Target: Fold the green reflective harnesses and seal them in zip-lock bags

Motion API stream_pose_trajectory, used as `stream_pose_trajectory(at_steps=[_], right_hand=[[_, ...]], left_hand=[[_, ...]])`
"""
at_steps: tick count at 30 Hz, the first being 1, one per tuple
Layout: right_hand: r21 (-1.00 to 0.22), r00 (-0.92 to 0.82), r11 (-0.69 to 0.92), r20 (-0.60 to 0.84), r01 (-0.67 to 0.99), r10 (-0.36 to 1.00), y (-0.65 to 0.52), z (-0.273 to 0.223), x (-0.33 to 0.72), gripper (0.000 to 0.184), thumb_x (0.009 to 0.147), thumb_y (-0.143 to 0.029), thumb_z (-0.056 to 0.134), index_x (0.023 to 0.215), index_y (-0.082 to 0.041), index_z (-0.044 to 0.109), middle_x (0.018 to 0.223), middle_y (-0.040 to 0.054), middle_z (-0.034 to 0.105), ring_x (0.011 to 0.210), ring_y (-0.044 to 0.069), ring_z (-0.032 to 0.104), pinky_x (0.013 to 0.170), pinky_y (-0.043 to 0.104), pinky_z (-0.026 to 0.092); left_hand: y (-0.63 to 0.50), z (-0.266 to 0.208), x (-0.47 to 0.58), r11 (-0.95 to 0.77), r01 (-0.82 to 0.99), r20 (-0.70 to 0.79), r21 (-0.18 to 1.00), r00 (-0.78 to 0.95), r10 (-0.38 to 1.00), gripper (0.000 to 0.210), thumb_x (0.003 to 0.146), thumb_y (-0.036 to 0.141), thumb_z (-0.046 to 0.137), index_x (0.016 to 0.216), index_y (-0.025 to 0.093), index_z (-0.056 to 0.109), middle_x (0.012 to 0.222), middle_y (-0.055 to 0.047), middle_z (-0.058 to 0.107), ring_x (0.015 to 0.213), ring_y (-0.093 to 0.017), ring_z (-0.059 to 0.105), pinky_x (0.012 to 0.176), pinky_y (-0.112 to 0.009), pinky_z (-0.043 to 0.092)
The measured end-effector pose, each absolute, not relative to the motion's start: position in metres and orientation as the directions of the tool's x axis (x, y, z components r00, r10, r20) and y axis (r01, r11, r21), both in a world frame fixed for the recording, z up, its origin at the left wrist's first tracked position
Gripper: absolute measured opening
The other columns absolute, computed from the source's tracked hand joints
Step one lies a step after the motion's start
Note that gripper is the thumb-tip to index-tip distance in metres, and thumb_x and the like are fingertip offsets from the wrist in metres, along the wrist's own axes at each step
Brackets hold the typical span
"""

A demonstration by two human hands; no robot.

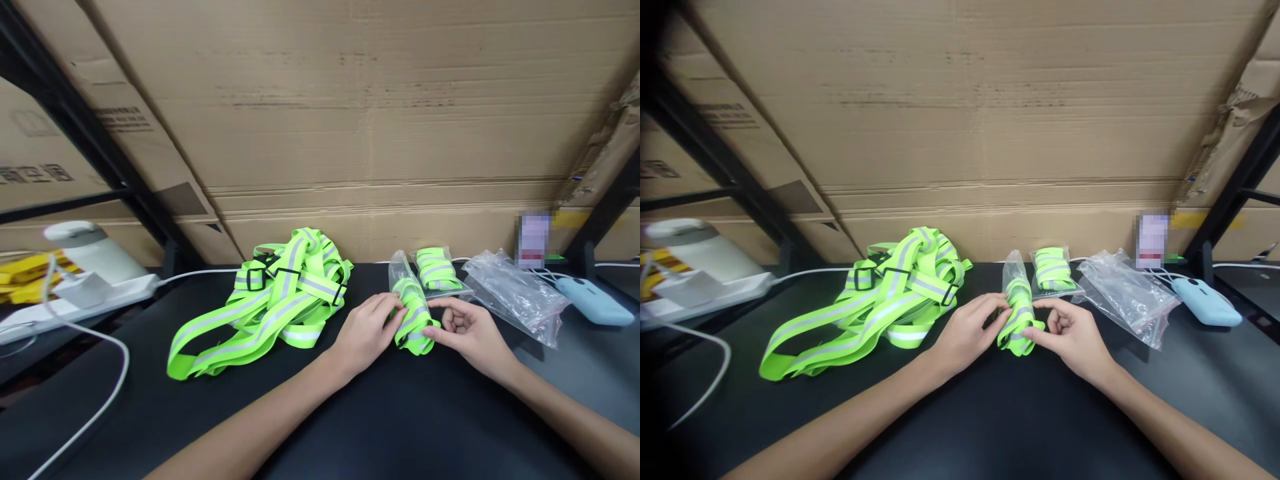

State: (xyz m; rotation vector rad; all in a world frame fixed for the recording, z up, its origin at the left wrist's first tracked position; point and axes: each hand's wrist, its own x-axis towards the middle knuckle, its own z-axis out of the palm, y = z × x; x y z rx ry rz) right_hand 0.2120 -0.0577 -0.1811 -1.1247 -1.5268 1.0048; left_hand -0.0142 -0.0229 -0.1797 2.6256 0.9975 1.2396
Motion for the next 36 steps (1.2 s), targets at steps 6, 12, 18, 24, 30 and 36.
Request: stream_pose_trajectory(at_steps=[6, 12, 18, 24, 30, 36], right_hand=[[-0.979, -0.21, 0.196, 0.181, 0.051, 0.961, -0.064, -0.178, 0.21, 0.04, 0.084, -0.04, 0.082, 0.108, -0.023, 0.055, 0.071, -0.0019, 0.067, 0.06, 0.015, 0.067, 0.043, 0.02, 0.048], [-0.883, -0.315, 0.43, 0.36, 0.19, 0.878, -0.074, -0.172, 0.208, 0.03, 0.093, -0.028, 0.069, 0.118, -0.024, 0.055, 0.085, 0.0013, 0.072, 0.068, 0.013, 0.066, 0.061, 0.024, 0.057], [-0.71, -0.447, 0.624, 0.465, 0.326, 0.764, -0.074, -0.174, 0.213, 0.052, 0.092, -0.017, 0.06, 0.143, -0.026, 0.054, 0.095, 0.0032, 0.071, 0.067, 0.014, 0.064, 0.063, 0.027, 0.061], [-0.61, -0.514, 0.71, 0.508, 0.351, 0.691, -0.071, -0.173, 0.215, 0.05, 0.094, -0.013, 0.059, 0.141, -0.027, 0.059, 0.103, 0.0051, 0.073, 0.066, 0.013, 0.06, 0.063, 0.028, 0.057], [-0.587, -0.501, 0.711, 0.512, 0.389, 0.697, -0.069, -0.179, 0.219, 0.034, 0.1, -0.02, 0.058, 0.133, -0.025, 0.063, 0.106, 0.0061, 0.075, 0.072, 0.015, 0.065, 0.065, 0.029, 0.057], [-0.543, -0.508, 0.745, 0.549, 0.386, 0.664, -0.071, -0.179, 0.216, 0.035, 0.101, -0.018, 0.056, 0.135, -0.025, 0.061, 0.106, 0.0068, 0.074, 0.077, 0.017, 0.069, 0.068, 0.03, 0.06]], left_hand=[[-0.022, -0.177, -0.014, -0.758, 0.649, 0.692, 0.069, 0.516, 0.505, 0.015, 0.108, 0.021, 0.042, 0.101, 0.018, 0.055, 0.103, -0.009, 0.076, 0.091, -0.022, 0.077, 0.076, -0.034, 0.066], [-0.027, -0.165, -0.008, -0.737, 0.672, 0.749, -0.072, 0.525, 0.405, 0.012, 0.106, 0.016, 0.044, 0.1, 0.016, 0.054, 0.114, -0.015, 0.072, 0.095, -0.024, 0.074, 0.077, -0.035, 0.063], [-0.029, -0.169, -0.008, -0.78, 0.623, 0.693, 0.05, 0.541, 0.477, 0.019, 0.108, 0.017, 0.037, 0.099, 0.017, 0.053, 0.088, -0.007, 0.068, 0.083, -0.021, 0.071, 0.071, -0.032, 0.06], [-0.025, -0.172, -0.013, -0.771, 0.574, 0.669, 0.276, 0.461, 0.583, 0.013, 0.107, 0.021, 0.043, 0.101, 0.02, 0.054, 0.088, -0.003, 0.068, 0.078, -0.018, 0.07, 0.069, -0.029, 0.059], [-0.026, -0.162, -0.021, -0.863, 0.479, 0.587, 0.161, 0.657, 0.473, 0.027, 0.104, 0.012, 0.043, 0.129, 0.018, 0.054, 0.114, -0.01, 0.071, 0.103, -0.022, 0.072, 0.087, -0.035, 0.063], [-0.027, -0.162, -0.022, -0.847, 0.523, 0.613, 0.092, 0.641, 0.462, 0.025, 0.104, 0.013, 0.045, 0.122, 0.018, 0.063, 0.103, -0.008, 0.074, 0.091, -0.019, 0.075, 0.079, -0.031, 0.064]])
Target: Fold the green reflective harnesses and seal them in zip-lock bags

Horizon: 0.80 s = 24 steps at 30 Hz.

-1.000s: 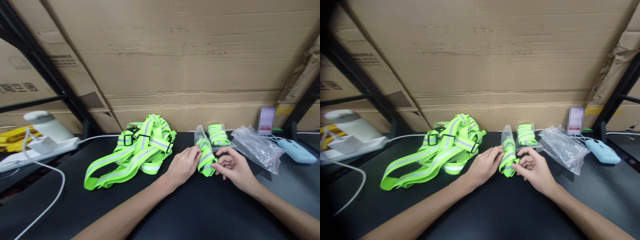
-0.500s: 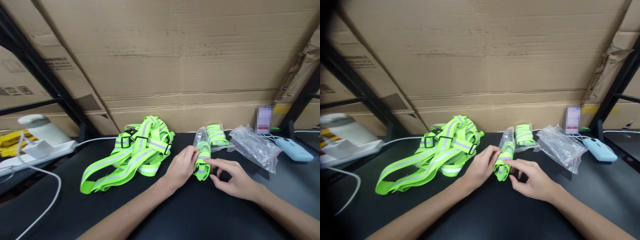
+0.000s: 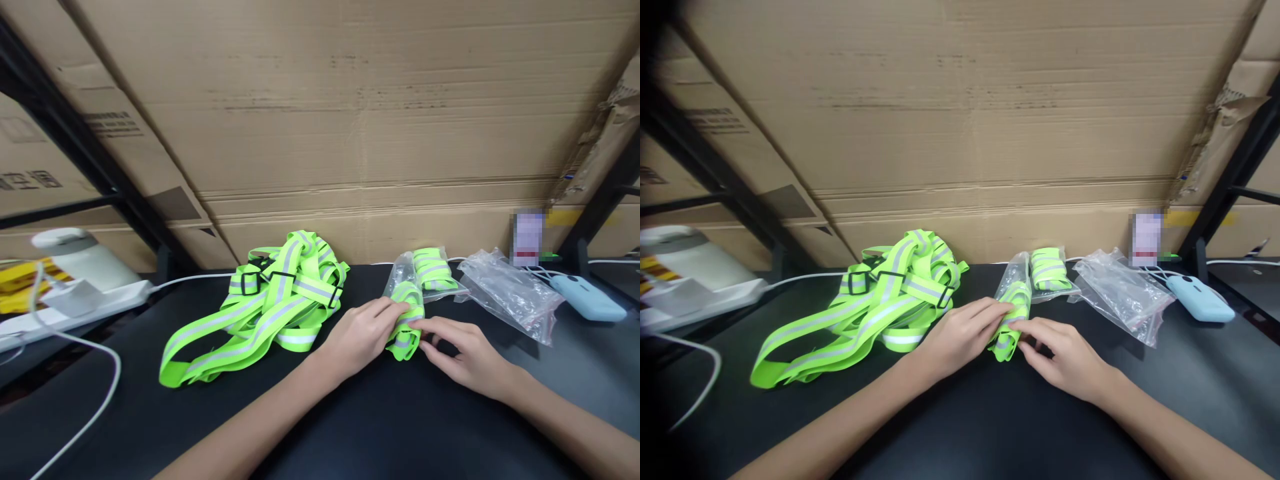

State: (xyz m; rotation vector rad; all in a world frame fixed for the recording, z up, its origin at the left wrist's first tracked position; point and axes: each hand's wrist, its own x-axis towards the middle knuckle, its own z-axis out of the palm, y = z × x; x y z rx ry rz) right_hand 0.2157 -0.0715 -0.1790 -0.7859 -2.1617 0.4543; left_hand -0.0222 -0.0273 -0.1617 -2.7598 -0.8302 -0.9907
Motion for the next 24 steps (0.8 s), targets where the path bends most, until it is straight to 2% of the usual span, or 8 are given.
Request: stream_pose_trajectory(at_steps=[5, 7, 11, 16, 19, 22, 24], right_hand=[[-0.461, -0.549, 0.81, 0.597, 0.362, 0.585, -0.073, -0.174, 0.21, 0.047, 0.101, -0.011, 0.051, 0.145, -0.026, 0.056, 0.114, 0.0098, 0.073, 0.096, 0.021, 0.072, 0.082, 0.035, 0.061], [-0.438, -0.558, 0.824, 0.606, 0.36, 0.566, -0.073, -0.174, 0.209, 0.048, 0.102, -0.012, 0.05, 0.147, -0.027, 0.054, 0.115, 0.0101, 0.073, 0.099, 0.022, 0.072, 0.083, 0.036, 0.061], [-0.381, -0.546, 0.85, 0.652, 0.364, 0.526, -0.07, -0.172, 0.211, 0.043, 0.103, -0.013, 0.052, 0.144, -0.027, 0.058, 0.103, 0.0081, 0.073, 0.089, 0.021, 0.07, 0.075, 0.035, 0.06], [-0.321, -0.491, 0.855, 0.712, 0.408, 0.502, -0.068, -0.17, 0.216, 0.028, 0.102, -0.018, 0.059, 0.127, -0.025, 0.069, 0.084, 0.0042, 0.065, 0.072, 0.018, 0.064, 0.062, 0.031, 0.056], [-0.458, -0.363, 0.779, 0.703, 0.428, 0.612, -0.067, -0.174, 0.217, 0.021, 0.097, -0.029, 0.068, 0.118, -0.025, 0.066, 0.084, 0.0024, 0.063, 0.067, 0.015, 0.061, 0.058, 0.028, 0.056], [-0.649, -0.263, 0.634, 0.582, 0.42, 0.77, -0.065, -0.18, 0.219, 0.035, 0.09, -0.038, 0.076, 0.117, -0.025, 0.058, 0.089, 0.0021, 0.062, 0.072, 0.016, 0.063, 0.055, 0.025, 0.058], [-0.711, -0.289, 0.571, 0.492, 0.41, 0.821, -0.064, -0.182, 0.219, 0.044, 0.09, -0.04, 0.075, 0.127, -0.026, 0.054, 0.094, 0.0031, 0.064, 0.077, 0.017, 0.065, 0.057, 0.025, 0.059]], left_hand=[[-0.028, -0.163, -0.015, -0.85, 0.521, 0.718, 0.078, 0.562, 0.411, 0.019, 0.106, 0.017, 0.048, 0.11, 0.016, 0.066, 0.09, -0.005, 0.076, 0.076, -0.016, 0.074, 0.07, -0.028, 0.063], [-0.031, -0.162, -0.013, -0.853, 0.512, 0.735, 0.104, 0.538, 0.413, 0.019, 0.106, 0.019, 0.048, 0.108, 0.016, 0.067, 0.089, -0.004, 0.076, 0.073, -0.015, 0.073, 0.068, -0.027, 0.062], [-0.037, -0.161, -0.011, -0.871, 0.448, 0.74, 0.204, 0.511, 0.436, 0.018, 0.106, 0.019, 0.051, 0.108, 0.018, 0.068, 0.092, -0.005, 0.076, 0.078, -0.015, 0.073, 0.072, -0.027, 0.061], [-0.04, -0.16, -0.01, -0.889, 0.339, 0.753, 0.308, 0.485, 0.445, 0.014, 0.102, 0.015, 0.056, 0.108, 0.018, 0.069, 0.101, -0.007, 0.076, 0.093, -0.018, 0.074, 0.082, -0.03, 0.061], [-0.04, -0.158, -0.01, -0.852, 0.299, 0.697, 0.429, 0.49, 0.523, 0.012, 0.101, 0.016, 0.058, 0.106, 0.018, 0.07, 0.099, -0.006, 0.077, 0.09, -0.018, 0.074, 0.083, -0.031, 0.06], [-0.04, -0.154, -0.015, -0.804, 0.272, 0.615, 0.529, 0.529, 0.584, 0.016, 0.102, 0.02, 0.057, 0.107, 0.019, 0.071, 0.101, -0.007, 0.077, 0.091, -0.019, 0.073, 0.083, -0.031, 0.06], [-0.04, -0.151, -0.019, -0.791, 0.25, 0.584, 0.559, 0.558, 0.589, 0.022, 0.104, 0.021, 0.051, 0.111, 0.02, 0.072, 0.105, -0.008, 0.077, 0.097, -0.02, 0.073, 0.088, -0.034, 0.059]])
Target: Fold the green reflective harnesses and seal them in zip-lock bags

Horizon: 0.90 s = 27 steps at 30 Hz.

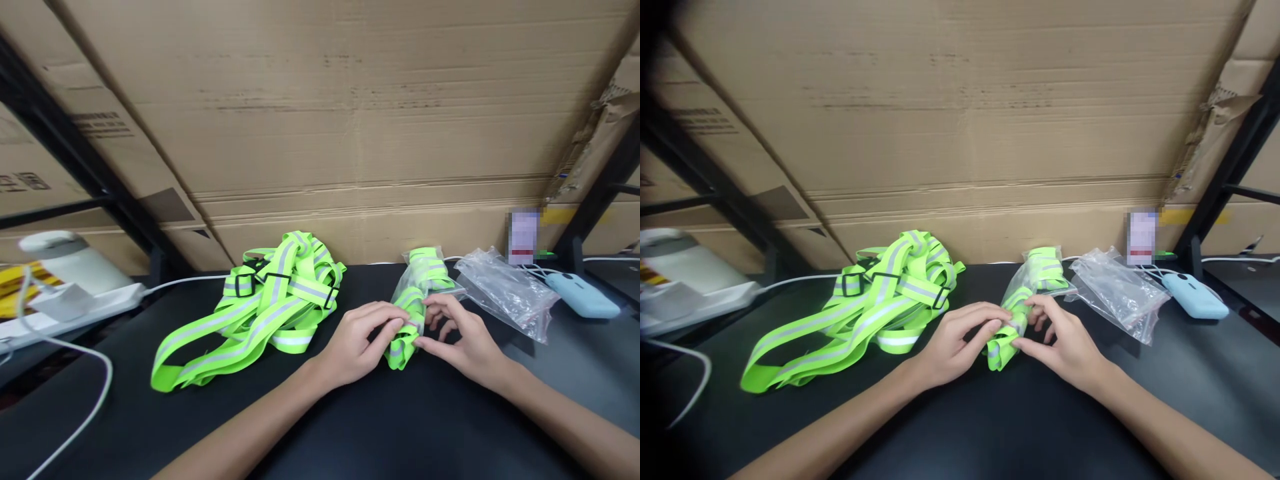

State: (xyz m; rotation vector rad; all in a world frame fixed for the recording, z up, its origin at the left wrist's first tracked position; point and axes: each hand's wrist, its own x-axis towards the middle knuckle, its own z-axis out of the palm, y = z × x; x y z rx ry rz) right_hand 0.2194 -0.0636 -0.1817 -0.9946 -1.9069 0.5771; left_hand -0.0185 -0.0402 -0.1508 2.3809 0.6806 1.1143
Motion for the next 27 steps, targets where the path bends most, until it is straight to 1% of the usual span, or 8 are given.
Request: stream_pose_trajectory(at_steps=[2, 4, 7, 9, 13, 18, 22, 27], right_hand=[[-0.739, -0.32, 0.545, 0.446, 0.395, 0.836, -0.063, -0.181, 0.22, 0.049, 0.091, -0.039, 0.073, 0.134, -0.027, 0.052, 0.095, 0.0034, 0.067, 0.078, 0.017, 0.066, 0.057, 0.025, 0.059], [-0.763, -0.33, 0.528, 0.422, 0.374, 0.844, -0.062, -0.179, 0.22, 0.049, 0.092, -0.037, 0.072, 0.136, -0.027, 0.053, 0.094, 0.0032, 0.07, 0.075, 0.016, 0.067, 0.057, 0.025, 0.059], [-0.79, -0.333, 0.513, 0.41, 0.335, 0.849, -0.064, -0.177, 0.219, 0.046, 0.092, -0.031, 0.069, 0.135, -0.025, 0.054, 0.094, 0.0033, 0.073, 0.073, 0.015, 0.068, 0.057, 0.024, 0.059], [-0.8, -0.336, 0.515, 0.415, 0.307, 0.845, -0.065, -0.177, 0.217, 0.044, 0.092, -0.027, 0.068, 0.135, -0.024, 0.055, 0.093, 0.0029, 0.075, 0.073, 0.015, 0.069, 0.06, 0.025, 0.06], [-0.798, -0.334, 0.534, 0.441, 0.278, 0.833, -0.065, -0.179, 0.212, 0.041, 0.095, -0.022, 0.059, 0.137, -0.021, 0.057, 0.09, 0.0018, 0.076, 0.075, 0.015, 0.07, 0.071, 0.029, 0.063], [-0.762, -0.356, 0.563, 0.455, 0.319, 0.816, -0.067, -0.177, 0.21, 0.042, 0.097, -0.02, 0.055, 0.138, -0.02, 0.064, 0.088, 0.0019, 0.076, 0.078, 0.017, 0.073, 0.078, 0.033, 0.064], [-0.755, -0.356, 0.56, 0.448, 0.341, 0.82, -0.068, -0.175, 0.209, 0.042, 0.097, -0.021, 0.056, 0.137, -0.022, 0.067, 0.091, 0.003, 0.078, 0.082, 0.019, 0.076, 0.078, 0.033, 0.065], [-0.67, -0.352, 0.597, 0.483, 0.442, 0.802, -0.066, -0.176, 0.206, 0.038, 0.098, -0.023, 0.056, 0.133, -0.021, 0.071, 0.094, 0.0064, 0.076, 0.074, 0.019, 0.071, 0.065, 0.032, 0.061]], left_hand=[[-0.04, -0.148, -0.022, -0.796, 0.228, 0.573, 0.56, 0.588, 0.571, 0.025, 0.104, 0.022, 0.05, 0.117, 0.021, 0.071, 0.11, -0.009, 0.077, 0.102, -0.022, 0.073, 0.091, -0.036, 0.059], [-0.039, -0.148, -0.025, -0.822, 0.208, 0.585, 0.53, 0.613, 0.531, 0.025, 0.1, 0.027, 0.06, 0.123, 0.021, 0.069, 0.113, -0.009, 0.077, 0.104, -0.024, 0.073, 0.092, -0.038, 0.059], [-0.038, -0.151, -0.024, -0.89, 0.194, 0.657, 0.413, 0.613, 0.439, 0.042, 0.085, 0.034, 0.081, 0.122, 0.021, 0.067, 0.114, -0.009, 0.077, 0.104, -0.025, 0.073, 0.093, -0.039, 0.058], [-0.04, -0.154, -0.021, -0.904, 0.239, 0.688, 0.354, 0.588, 0.425, 0.042, 0.081, 0.032, 0.084, 0.117, 0.021, 0.067, 0.109, -0.009, 0.076, 0.101, -0.025, 0.073, 0.09, -0.037, 0.059], [-0.047, -0.159, -0.013, -0.851, 0.399, 0.686, 0.342, 0.513, 0.516, 0.026, 0.081, 0.026, 0.078, 0.103, 0.02, 0.066, 0.097, -0.006, 0.071, 0.087, -0.022, 0.069, 0.077, -0.033, 0.057], [-0.053, -0.165, -0.009, -0.806, 0.441, 0.652, 0.395, 0.484, 0.584, 0.009, 0.087, 0.018, 0.065, 0.093, 0.021, 0.059, 0.082, 0.0, 0.061, 0.069, -0.014, 0.06, 0.061, -0.025, 0.048], [-0.052, -0.169, -0.008, -0.783, 0.453, 0.627, 0.425, 0.477, 0.616, 0.012, 0.085, 0.014, 0.059, 0.089, 0.022, 0.051, 0.07, 0.005, 0.049, 0.058, -0.011, 0.049, 0.055, -0.023, 0.039], [-0.049, -0.174, -0.003, -0.761, 0.509, 0.576, 0.402, 0.506, 0.642, 0.021, 0.079, 0.007, 0.053, 0.088, 0.024, 0.045, 0.071, 0.007, 0.053, 0.054, -0.011, 0.048, 0.054, -0.023, 0.035]])
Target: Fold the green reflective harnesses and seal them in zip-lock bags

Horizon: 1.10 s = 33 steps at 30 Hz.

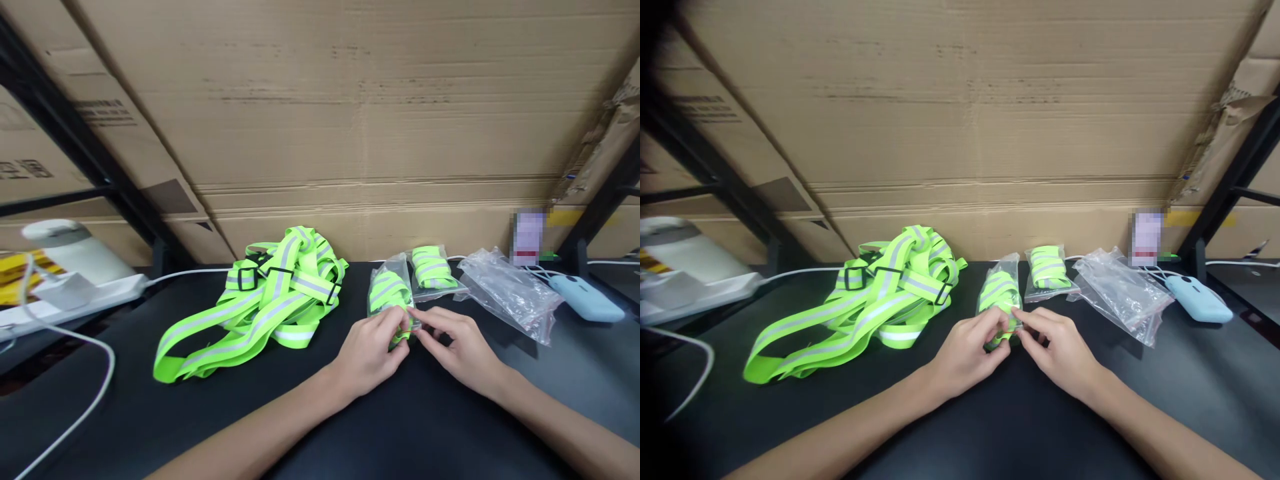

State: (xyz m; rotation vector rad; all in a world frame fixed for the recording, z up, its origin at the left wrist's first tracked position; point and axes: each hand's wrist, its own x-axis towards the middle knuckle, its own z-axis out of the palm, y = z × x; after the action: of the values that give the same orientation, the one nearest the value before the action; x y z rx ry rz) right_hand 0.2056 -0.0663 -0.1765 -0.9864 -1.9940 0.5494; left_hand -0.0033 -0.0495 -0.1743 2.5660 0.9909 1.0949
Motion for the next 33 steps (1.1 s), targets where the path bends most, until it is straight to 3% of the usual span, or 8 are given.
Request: stream_pose_trajectory(at_steps=[3, 8, 13, 16, 19, 24, 27, 33], right_hand=[[-0.675, -0.338, 0.59, 0.483, 0.444, 0.808, -0.067, -0.178, 0.204, 0.037, 0.097, -0.02, 0.056, 0.129, -0.021, 0.074, 0.091, 0.0059, 0.078, 0.072, 0.019, 0.071, 0.066, 0.032, 0.061], [-0.806, -0.404, 0.498, 0.36, 0.318, 0.841, -0.07, -0.18, 0.198, 0.029, 0.099, -0.027, 0.06, 0.122, -0.026, 0.077, 0.097, 0.0038, 0.081, 0.085, 0.022, 0.076, 0.074, 0.033, 0.063], [-0.894, -0.339, 0.413, 0.34, 0.174, 0.877, -0.062, -0.181, 0.2, 0.025, 0.098, -0.032, 0.063, 0.115, -0.022, 0.078, 0.111, 0.0068, 0.079, 0.104, 0.025, 0.075, 0.096, 0.039, 0.059], [-0.924, -0.282, 0.361, 0.316, 0.125, 0.906, -0.056, -0.182, 0.207, 0.025, 0.098, -0.036, 0.062, 0.114, -0.02, 0.074, 0.107, 0.008, 0.079, 0.092, 0.022, 0.075, 0.085, 0.035, 0.061], [-0.935, -0.222, 0.322, 0.286, 0.146, 0.932, -0.052, -0.182, 0.213, 0.029, 0.098, -0.038, 0.059, 0.119, -0.02, 0.067, 0.091, 0.0054, 0.076, 0.069, 0.016, 0.068, 0.06, 0.027, 0.057], [-0.839, -0.234, 0.358, 0.283, 0.41, 0.93, -0.053, -0.182, 0.214, 0.043, 0.088, -0.029, 0.065, 0.131, -0.021, 0.062, 0.075, -0.0011, 0.066, 0.048, 0.01, 0.046, 0.045, 0.023, 0.038], [-0.778, -0.23, 0.397, 0.324, 0.487, 0.917, -0.051, -0.187, 0.215, 0.034, 0.087, -0.029, 0.065, 0.12, -0.021, 0.067, 0.068, -0.003, 0.06, 0.051, 0.012, 0.048, 0.049, 0.024, 0.04], [-0.777, -0.227, 0.392, 0.321, 0.492, 0.92, -0.042, -0.196, 0.223, 0.018, 0.08, -0.024, 0.061, 0.098, -0.021, 0.061, 0.076, -0.001, 0.068, 0.064, 0.016, 0.06, 0.062, 0.026, 0.047]], left_hand=[[-0.048, -0.178, 0.0, -0.737, 0.579, 0.551, 0.349, 0.509, 0.661, 0.023, 0.08, 0.006, 0.055, 0.09, 0.024, 0.045, 0.072, 0.007, 0.058, 0.055, -0.012, 0.053, 0.054, -0.024, 0.035], [-0.045, -0.183, 0.0, -0.703, 0.653, 0.548, 0.281, 0.492, 0.676, 0.03, 0.08, 0.005, 0.06, 0.099, 0.025, 0.047, 0.067, 0.009, 0.061, 0.048, -0.013, 0.054, 0.049, -0.024, 0.032], [-0.039, -0.175, -0.007, -0.731, 0.662, 0.664, 0.164, 0.474, 0.579, 0.016, 0.089, 0.02, 0.064, 0.09, 0.023, 0.048, 0.071, 0.005, 0.064, 0.055, -0.015, 0.059, 0.053, -0.026, 0.035], [-0.037, -0.166, -0.015, -0.766, 0.634, 0.644, 0.105, 0.544, 0.538, 0.015, 0.088, 0.027, 0.063, 0.088, 0.023, 0.049, 0.08, 0.0, 0.064, 0.072, -0.02, 0.063, 0.062, -0.029, 0.042], [-0.039, -0.164, -0.019, -0.668, 0.71, 0.495, 0.221, 0.509, 0.704, 0.018, 0.083, 0.026, 0.063, 0.096, 0.023, 0.051, 0.091, -0.001, 0.062, 0.075, -0.02, 0.063, 0.062, -0.03, 0.043], [-0.039, -0.17, -0.015, -0.545, 0.762, 0.31, 0.35, 0.454, 0.835, 0.016, 0.086, 0.029, 0.059, 0.098, 0.023, 0.049, 0.092, 0.002, 0.059, 0.059, -0.015, 0.056, 0.056, -0.029, 0.037], [-0.04, -0.172, -0.011, -0.573, 0.716, 0.315, 0.398, 0.48, 0.819, 0.013, 0.085, 0.025, 0.057, 0.091, 0.023, 0.046, 0.086, 0.002, 0.056, 0.065, -0.016, 0.056, 0.06, -0.029, 0.038], [-0.046, -0.173, -0.008, -0.664, 0.56, 0.386, 0.495, 0.543, 0.746, 0.012, 0.083, 0.014, 0.05, 0.084, 0.023, 0.042, 0.08, 0.002, 0.051, 0.071, -0.017, 0.052, 0.065, -0.028, 0.04]])
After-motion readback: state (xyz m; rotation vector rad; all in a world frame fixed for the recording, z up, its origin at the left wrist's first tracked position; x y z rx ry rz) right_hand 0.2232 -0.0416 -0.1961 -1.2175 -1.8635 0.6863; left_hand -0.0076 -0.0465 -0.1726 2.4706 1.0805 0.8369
